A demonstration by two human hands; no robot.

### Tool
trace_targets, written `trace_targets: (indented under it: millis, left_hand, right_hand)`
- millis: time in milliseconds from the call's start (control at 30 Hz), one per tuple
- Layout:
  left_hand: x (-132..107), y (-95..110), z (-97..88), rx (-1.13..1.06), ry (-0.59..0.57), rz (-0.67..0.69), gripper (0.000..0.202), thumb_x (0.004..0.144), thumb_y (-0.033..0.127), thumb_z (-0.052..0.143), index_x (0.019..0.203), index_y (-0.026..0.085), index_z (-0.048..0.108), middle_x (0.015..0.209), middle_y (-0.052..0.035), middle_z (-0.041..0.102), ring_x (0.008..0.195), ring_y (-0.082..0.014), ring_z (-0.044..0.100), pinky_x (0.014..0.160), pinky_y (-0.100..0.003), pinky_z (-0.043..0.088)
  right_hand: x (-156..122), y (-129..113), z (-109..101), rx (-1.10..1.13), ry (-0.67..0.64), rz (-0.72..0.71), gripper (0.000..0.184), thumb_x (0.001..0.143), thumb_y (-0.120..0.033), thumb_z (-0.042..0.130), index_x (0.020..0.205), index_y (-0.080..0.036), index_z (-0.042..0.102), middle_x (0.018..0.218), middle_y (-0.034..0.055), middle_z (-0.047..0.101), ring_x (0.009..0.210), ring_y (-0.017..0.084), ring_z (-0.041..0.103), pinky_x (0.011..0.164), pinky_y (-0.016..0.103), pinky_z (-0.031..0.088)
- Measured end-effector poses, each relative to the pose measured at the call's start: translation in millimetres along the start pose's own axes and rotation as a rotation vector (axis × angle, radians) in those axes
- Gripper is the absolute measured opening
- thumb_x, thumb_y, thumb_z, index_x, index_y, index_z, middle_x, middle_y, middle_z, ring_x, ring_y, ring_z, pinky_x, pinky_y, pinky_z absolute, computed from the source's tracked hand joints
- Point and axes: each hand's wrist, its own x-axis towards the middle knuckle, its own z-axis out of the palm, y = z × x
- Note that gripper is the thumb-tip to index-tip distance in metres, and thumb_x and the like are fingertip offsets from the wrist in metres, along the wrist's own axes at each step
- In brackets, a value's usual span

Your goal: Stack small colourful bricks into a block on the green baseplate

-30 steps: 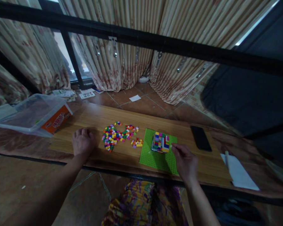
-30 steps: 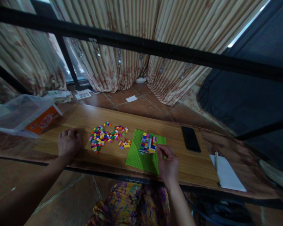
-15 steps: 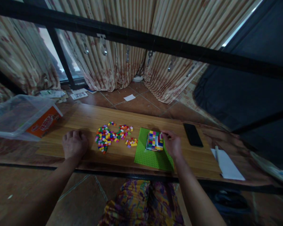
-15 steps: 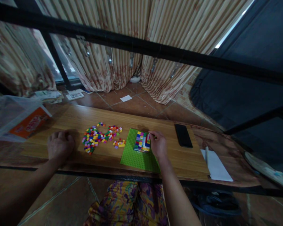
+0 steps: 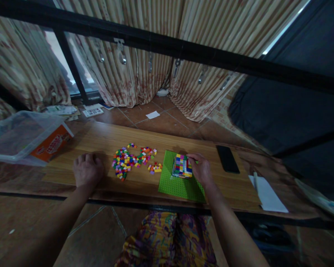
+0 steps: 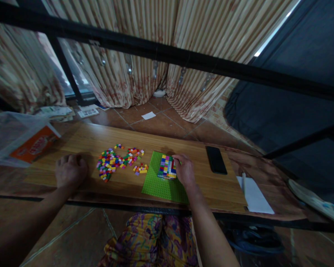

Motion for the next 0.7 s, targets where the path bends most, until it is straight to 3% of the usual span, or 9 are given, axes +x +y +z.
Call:
trace_targets:
  millis: [233, 333, 467, 700]
  left_hand:
    - [0, 4, -5.2, 0.022, -0.025, -0.021, 0.034, 0.089, 0.025, 0.045, 0.108, 0.004, 0.064, 0.114, -0.0244, 0.062, 0.112, -0.0373, 0.055, 0.097, -0.053, 0.043]
    - [0, 4, -5.7, 0.046, -0.031, -0.016, 0.036, 0.090, 0.026, 0.044, 0.111, 0.003, 0.064, 0.117, -0.0248, 0.062, 0.113, -0.0365, 0.054, 0.098, -0.051, 0.042]
    - [0, 3, -4.3, 0.068, -0.024, 0.004, 0.037, 0.091, 0.026, 0.043, 0.109, 0.002, 0.065, 0.116, -0.0254, 0.062, 0.113, -0.0364, 0.055, 0.098, -0.049, 0.043]
    - [-1, 0, -0.1, 0.020, 0.006, -0.010, 0.034, 0.089, 0.027, 0.044, 0.107, 0.007, 0.065, 0.115, -0.0253, 0.063, 0.112, -0.0394, 0.055, 0.093, -0.054, 0.045]
  right_hand:
    - [4, 2, -3, -0.025, -0.038, -0.064, 0.028, 0.088, -0.031, 0.050, 0.083, -0.023, 0.076, 0.088, 0.0074, 0.074, 0.088, 0.023, 0.067, 0.084, 0.038, 0.051]
    - [5, 4, -6, -0.012, -0.063, -0.093, 0.026, 0.088, -0.030, 0.051, 0.097, -0.024, 0.075, 0.090, 0.0061, 0.074, 0.090, 0.023, 0.067, 0.087, 0.038, 0.052]
    - [9, 7, -10, 0.003, -0.102, -0.075, 0.038, 0.085, -0.026, 0.054, 0.120, -0.024, 0.068, 0.086, 0.0032, 0.073, 0.083, 0.021, 0.067, 0.085, 0.037, 0.053]
    - [18, 4, -16, -0.016, -0.197, -0.105, 0.045, 0.082, -0.021, 0.054, 0.125, -0.023, 0.065, 0.081, 0.0015, 0.071, 0.080, 0.019, 0.065, 0.084, 0.035, 0.052]
